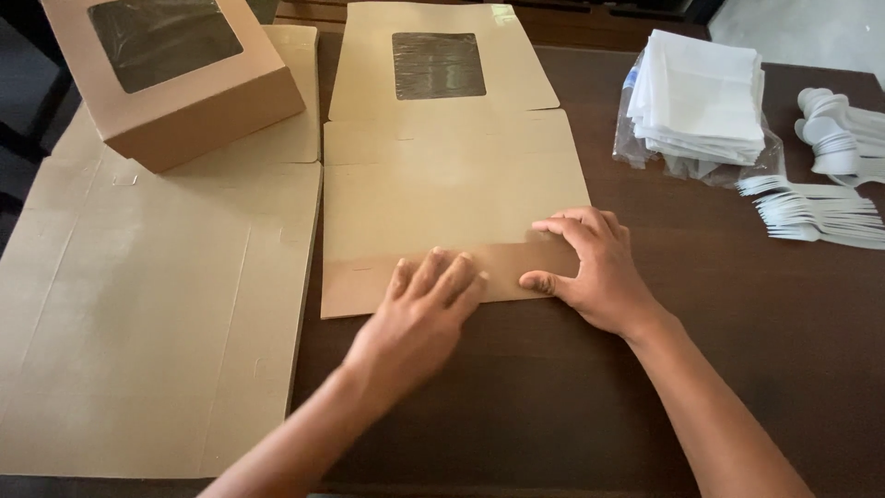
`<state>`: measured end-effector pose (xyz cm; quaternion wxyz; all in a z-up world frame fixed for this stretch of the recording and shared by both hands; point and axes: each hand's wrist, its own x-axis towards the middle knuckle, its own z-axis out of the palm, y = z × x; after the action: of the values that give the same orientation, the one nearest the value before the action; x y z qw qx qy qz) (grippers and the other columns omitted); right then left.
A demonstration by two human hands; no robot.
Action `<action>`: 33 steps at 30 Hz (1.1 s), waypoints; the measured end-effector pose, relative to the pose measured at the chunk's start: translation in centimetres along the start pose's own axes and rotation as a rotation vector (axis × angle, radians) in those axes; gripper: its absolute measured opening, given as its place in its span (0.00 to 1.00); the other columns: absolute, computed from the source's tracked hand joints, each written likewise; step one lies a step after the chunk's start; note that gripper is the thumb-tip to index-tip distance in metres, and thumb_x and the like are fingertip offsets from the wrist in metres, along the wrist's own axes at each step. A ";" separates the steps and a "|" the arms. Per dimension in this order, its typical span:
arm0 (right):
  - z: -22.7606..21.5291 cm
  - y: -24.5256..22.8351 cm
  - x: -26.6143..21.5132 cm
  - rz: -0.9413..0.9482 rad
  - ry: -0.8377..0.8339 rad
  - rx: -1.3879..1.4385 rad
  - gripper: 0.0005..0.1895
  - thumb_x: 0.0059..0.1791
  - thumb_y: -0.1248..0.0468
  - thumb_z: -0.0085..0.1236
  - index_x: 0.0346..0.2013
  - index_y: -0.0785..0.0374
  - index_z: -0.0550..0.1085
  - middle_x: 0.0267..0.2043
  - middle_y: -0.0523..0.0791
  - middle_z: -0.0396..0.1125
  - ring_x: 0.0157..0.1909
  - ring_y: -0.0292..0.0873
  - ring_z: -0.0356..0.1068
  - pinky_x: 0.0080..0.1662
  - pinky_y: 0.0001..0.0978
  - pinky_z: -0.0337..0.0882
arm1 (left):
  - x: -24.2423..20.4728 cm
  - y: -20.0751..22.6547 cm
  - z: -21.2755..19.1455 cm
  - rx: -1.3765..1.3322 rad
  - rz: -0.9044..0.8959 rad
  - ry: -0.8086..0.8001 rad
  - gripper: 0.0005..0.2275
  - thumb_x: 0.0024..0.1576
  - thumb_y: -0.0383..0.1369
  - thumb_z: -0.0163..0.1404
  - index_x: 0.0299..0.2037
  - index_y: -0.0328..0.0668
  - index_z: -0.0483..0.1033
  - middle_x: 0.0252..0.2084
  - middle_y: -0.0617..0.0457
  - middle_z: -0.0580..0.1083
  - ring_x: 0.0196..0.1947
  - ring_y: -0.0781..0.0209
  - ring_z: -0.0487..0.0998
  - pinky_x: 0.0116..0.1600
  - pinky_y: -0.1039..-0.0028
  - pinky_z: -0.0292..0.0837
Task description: The person assembles a small cardboard box with a clear window, then folds and creases a flat cardboard sheet into a box shape. They fold the bottom flap, side flaps, and top flap, pressing creases to form the box structure.
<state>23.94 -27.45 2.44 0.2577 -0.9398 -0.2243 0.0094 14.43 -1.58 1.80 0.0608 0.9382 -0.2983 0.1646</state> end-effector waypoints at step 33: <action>0.8 -2.7 -3.5 -0.489 0.152 -0.054 0.06 0.52 0.68 0.57 0.43 0.65 0.77 0.44 0.46 0.72 0.46 0.46 0.69 0.51 0.38 0.70 | -0.1 5.3 1.6 -0.071 -0.228 0.009 0.32 0.59 0.46 0.44 0.75 0.53 0.56 0.75 0.37 0.56 0.75 0.35 0.53 0.73 0.44 0.46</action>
<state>19.53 -26.51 2.76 0.2434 -0.8621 -0.4249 -0.1300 11.71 -6.18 0.31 0.1137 0.9625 -0.1952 0.1499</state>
